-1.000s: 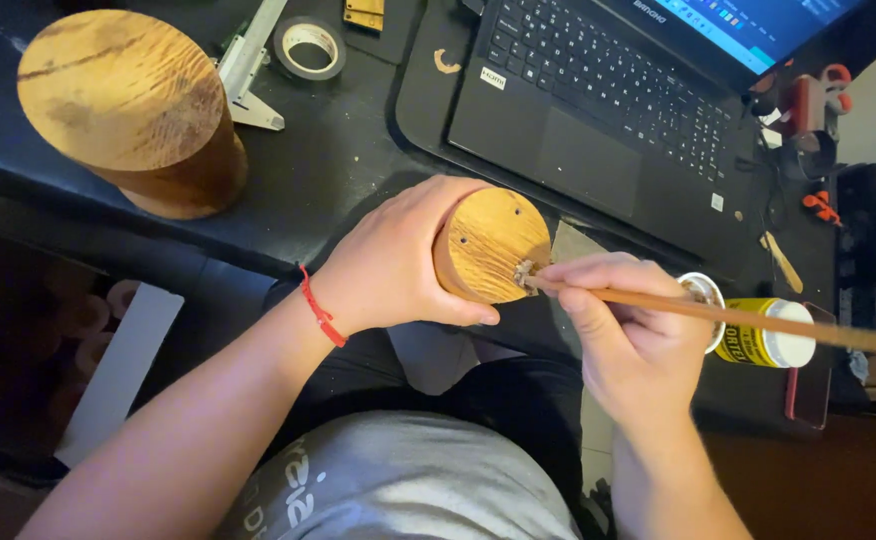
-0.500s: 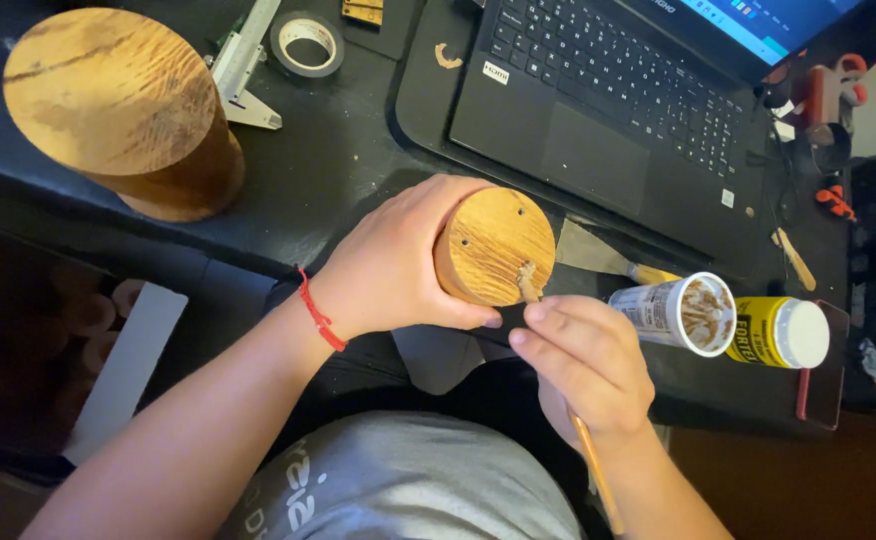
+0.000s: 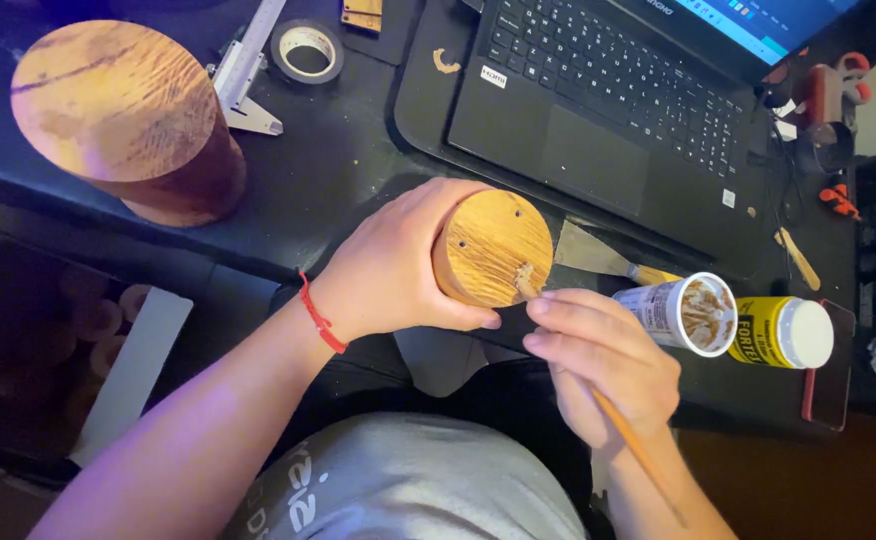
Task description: The person holds a cylindrical wooden object and uses a small brush to apply a brown paste into small holes on its flat top surface. The paste is taken from a small white cup on the table. The person repeatedly dips the brush and carefully fills the holes.
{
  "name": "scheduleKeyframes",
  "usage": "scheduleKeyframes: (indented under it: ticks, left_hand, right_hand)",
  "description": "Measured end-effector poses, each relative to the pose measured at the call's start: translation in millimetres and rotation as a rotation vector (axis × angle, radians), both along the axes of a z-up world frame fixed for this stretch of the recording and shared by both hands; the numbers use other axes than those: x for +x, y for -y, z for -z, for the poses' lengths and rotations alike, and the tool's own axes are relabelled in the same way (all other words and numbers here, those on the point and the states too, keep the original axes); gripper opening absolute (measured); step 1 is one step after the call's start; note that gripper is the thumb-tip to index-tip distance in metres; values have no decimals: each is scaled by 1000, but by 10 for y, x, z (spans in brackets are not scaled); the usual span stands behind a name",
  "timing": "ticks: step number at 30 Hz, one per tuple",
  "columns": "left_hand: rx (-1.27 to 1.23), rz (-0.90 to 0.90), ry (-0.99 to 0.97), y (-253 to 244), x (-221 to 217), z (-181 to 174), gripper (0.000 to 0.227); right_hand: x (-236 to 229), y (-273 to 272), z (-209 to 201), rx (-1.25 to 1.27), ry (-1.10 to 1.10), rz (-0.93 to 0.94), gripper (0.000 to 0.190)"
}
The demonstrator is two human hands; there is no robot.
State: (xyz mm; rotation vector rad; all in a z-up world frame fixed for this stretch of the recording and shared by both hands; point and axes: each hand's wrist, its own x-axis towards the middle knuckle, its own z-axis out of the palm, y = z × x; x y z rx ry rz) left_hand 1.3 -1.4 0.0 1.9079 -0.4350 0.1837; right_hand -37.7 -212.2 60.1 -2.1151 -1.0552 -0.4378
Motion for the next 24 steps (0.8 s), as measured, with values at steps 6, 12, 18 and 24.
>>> scheduleKeyframes:
  ticks: [6,12,18,24]
  left_hand:
    - [-6,3,-38,3,-7,-20,91]
    - [10,5,-19,-3,4,-13,90]
    - [-5,13,-32,2,10,-29,90]
    - [-12,13,-29,11,8,-32,91]
  right_hand:
    - [-11,115,13,81,-183,76,6]
    - [-109,149,290,237,-129,200,11]
    - [-106,100,314,336,-129,194,11]
    - [13,72,325,329,-138,182,11]
